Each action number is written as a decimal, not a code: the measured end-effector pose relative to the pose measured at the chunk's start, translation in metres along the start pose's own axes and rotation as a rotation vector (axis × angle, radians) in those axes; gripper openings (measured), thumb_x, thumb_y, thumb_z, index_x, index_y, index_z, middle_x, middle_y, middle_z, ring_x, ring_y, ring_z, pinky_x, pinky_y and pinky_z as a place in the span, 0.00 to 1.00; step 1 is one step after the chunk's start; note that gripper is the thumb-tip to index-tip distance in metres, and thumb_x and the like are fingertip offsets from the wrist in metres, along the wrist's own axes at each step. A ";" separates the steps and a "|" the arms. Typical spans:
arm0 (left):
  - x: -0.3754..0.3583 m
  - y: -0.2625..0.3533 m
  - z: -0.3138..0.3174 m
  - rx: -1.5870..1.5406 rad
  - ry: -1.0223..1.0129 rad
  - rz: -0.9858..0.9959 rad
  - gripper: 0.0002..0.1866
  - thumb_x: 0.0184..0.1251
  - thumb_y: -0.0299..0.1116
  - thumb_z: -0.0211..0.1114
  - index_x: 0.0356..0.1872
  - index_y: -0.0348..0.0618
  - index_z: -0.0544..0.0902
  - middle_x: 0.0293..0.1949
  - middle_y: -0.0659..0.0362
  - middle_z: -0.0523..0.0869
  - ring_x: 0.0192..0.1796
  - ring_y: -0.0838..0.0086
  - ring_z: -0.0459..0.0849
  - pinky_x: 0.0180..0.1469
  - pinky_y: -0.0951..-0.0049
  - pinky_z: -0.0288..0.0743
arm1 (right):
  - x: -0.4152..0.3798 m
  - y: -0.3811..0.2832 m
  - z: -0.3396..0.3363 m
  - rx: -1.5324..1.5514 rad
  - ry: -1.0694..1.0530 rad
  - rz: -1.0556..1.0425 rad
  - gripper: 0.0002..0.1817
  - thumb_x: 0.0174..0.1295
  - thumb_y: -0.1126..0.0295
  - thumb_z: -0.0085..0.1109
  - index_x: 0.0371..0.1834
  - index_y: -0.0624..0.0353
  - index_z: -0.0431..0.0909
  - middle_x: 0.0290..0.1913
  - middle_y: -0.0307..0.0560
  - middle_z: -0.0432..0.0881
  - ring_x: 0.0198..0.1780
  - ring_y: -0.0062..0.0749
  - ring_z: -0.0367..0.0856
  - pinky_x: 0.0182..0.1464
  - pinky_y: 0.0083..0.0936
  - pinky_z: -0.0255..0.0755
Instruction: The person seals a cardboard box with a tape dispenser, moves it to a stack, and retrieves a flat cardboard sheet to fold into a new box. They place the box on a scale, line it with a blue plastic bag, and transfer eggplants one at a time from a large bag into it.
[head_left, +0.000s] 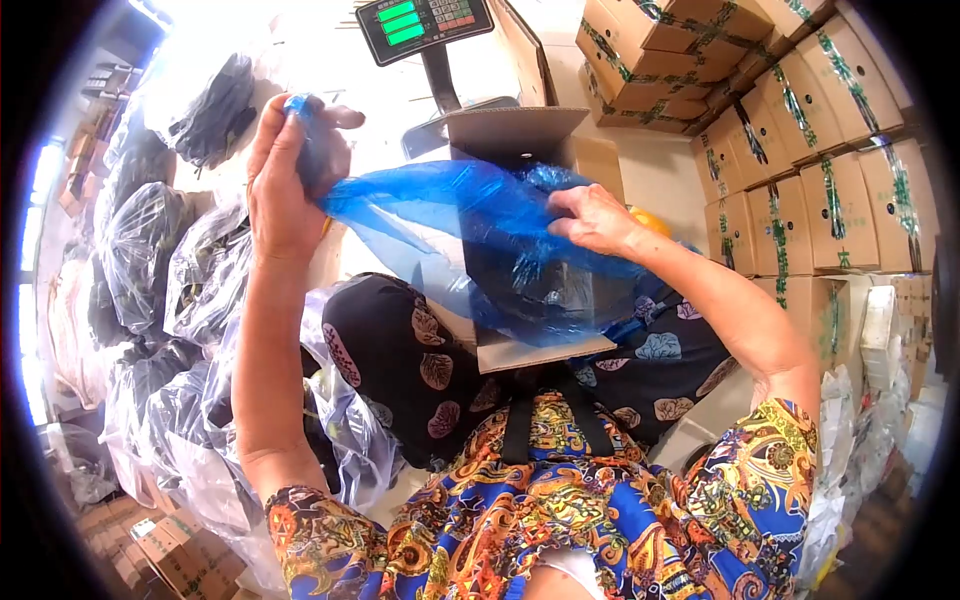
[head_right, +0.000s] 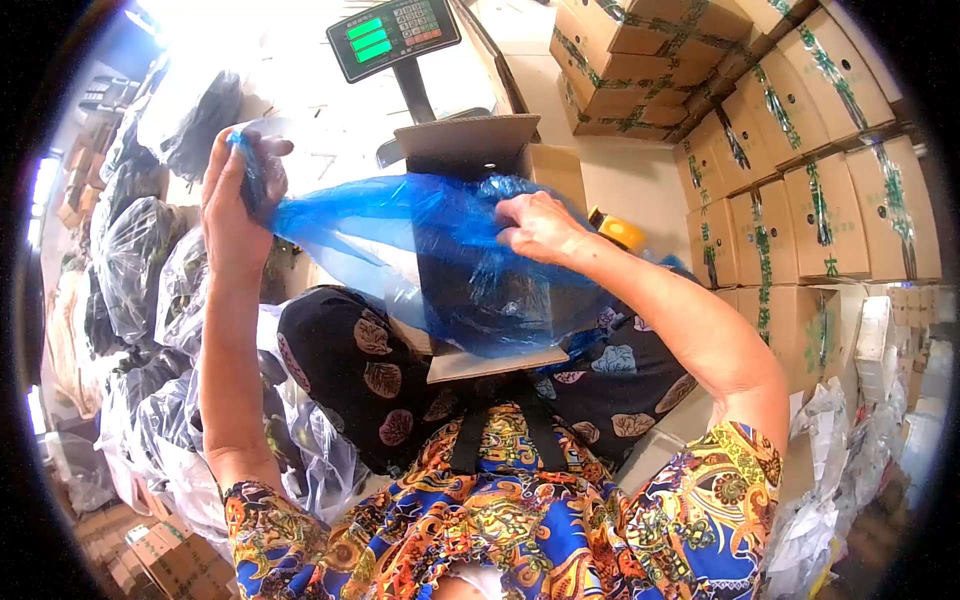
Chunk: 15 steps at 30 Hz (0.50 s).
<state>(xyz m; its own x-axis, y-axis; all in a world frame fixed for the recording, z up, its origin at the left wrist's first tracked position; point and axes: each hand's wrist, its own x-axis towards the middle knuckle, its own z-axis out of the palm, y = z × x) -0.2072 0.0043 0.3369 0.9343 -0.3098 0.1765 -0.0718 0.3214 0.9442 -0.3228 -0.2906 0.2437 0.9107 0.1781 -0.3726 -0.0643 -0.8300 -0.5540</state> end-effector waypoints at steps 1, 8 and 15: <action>-0.002 0.002 -0.004 -0.017 0.027 0.007 0.10 0.76 0.35 0.49 0.48 0.43 0.75 0.38 0.52 0.84 0.29 0.82 0.74 0.28 0.85 0.66 | -0.003 0.007 -0.001 0.025 -0.003 -0.005 0.24 0.60 0.57 0.61 0.52 0.65 0.76 0.45 0.50 0.83 0.46 0.41 0.81 0.49 0.33 0.74; 0.009 -0.023 -0.042 0.328 0.025 -0.098 0.09 0.77 0.35 0.49 0.46 0.45 0.76 0.37 0.55 0.86 0.26 0.85 0.74 0.25 0.87 0.61 | -0.044 0.008 -0.033 0.595 0.178 0.146 0.15 0.70 0.68 0.52 0.53 0.64 0.80 0.38 0.38 0.84 0.40 0.19 0.77 0.45 0.20 0.74; 0.027 -0.037 -0.034 0.327 0.101 -0.060 0.09 0.77 0.35 0.49 0.45 0.45 0.77 0.35 0.59 0.86 0.25 0.87 0.73 0.24 0.86 0.61 | -0.053 0.025 -0.083 0.972 0.358 0.044 0.10 0.71 0.65 0.51 0.42 0.57 0.80 0.36 0.35 0.82 0.35 0.17 0.79 0.42 0.18 0.75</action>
<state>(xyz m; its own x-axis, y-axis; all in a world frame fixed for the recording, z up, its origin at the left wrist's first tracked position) -0.1677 0.0146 0.2967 0.9689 -0.2241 0.1050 -0.1086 -0.0039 0.9941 -0.3388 -0.3648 0.3111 0.9572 -0.1415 -0.2525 -0.2576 -0.0188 -0.9661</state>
